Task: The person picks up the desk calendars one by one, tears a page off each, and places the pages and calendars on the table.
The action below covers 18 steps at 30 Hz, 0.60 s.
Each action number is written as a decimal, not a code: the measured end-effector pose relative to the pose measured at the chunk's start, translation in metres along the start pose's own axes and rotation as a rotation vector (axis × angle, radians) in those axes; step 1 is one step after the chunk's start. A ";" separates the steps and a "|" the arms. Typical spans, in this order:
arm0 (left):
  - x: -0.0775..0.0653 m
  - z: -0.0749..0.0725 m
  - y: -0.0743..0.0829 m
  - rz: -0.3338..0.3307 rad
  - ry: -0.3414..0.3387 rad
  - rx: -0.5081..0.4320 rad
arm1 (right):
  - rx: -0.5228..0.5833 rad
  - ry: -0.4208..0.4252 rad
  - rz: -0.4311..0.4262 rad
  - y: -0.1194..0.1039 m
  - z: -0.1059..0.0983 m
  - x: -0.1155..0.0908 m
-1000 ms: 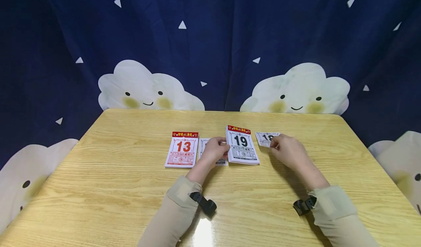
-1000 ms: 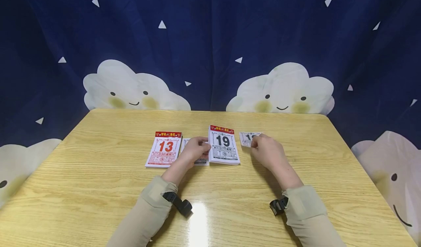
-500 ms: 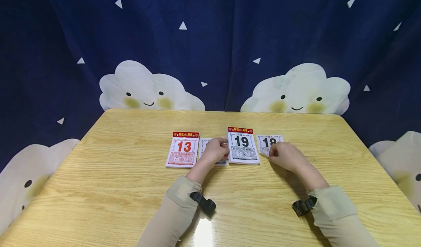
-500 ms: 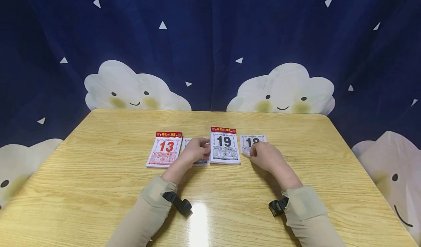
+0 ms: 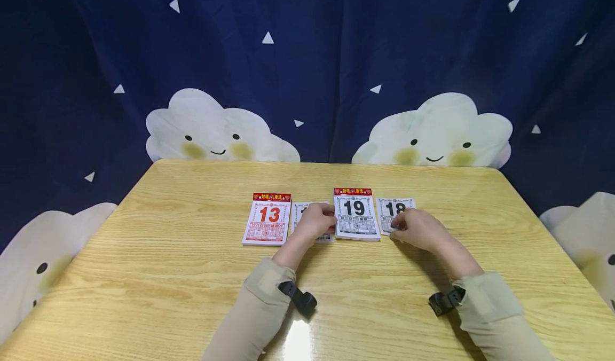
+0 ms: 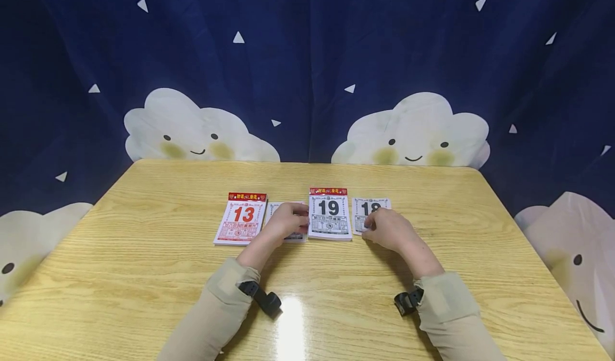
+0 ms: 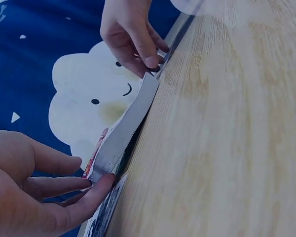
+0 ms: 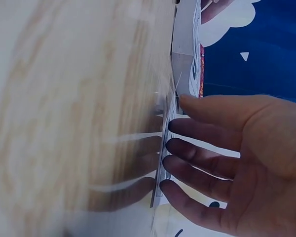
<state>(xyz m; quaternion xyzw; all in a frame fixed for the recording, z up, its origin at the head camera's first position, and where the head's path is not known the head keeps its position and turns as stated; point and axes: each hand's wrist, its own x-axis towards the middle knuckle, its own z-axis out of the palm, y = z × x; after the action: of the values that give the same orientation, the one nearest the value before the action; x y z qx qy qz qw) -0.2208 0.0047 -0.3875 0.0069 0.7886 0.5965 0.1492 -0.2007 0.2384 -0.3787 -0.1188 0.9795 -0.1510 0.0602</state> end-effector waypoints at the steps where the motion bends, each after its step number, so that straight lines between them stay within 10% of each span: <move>1: 0.000 0.000 0.000 -0.001 -0.001 -0.002 | -0.002 0.002 -0.004 0.000 0.000 0.000; 18: 0.000 0.001 -0.002 -0.013 -0.005 0.000 | -0.007 0.015 -0.025 0.003 0.000 0.000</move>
<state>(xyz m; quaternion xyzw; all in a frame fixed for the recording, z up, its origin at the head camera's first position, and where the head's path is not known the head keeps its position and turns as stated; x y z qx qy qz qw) -0.2198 0.0051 -0.3900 0.0033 0.7883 0.5954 0.1549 -0.2016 0.2415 -0.3799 -0.1301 0.9789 -0.1490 0.0503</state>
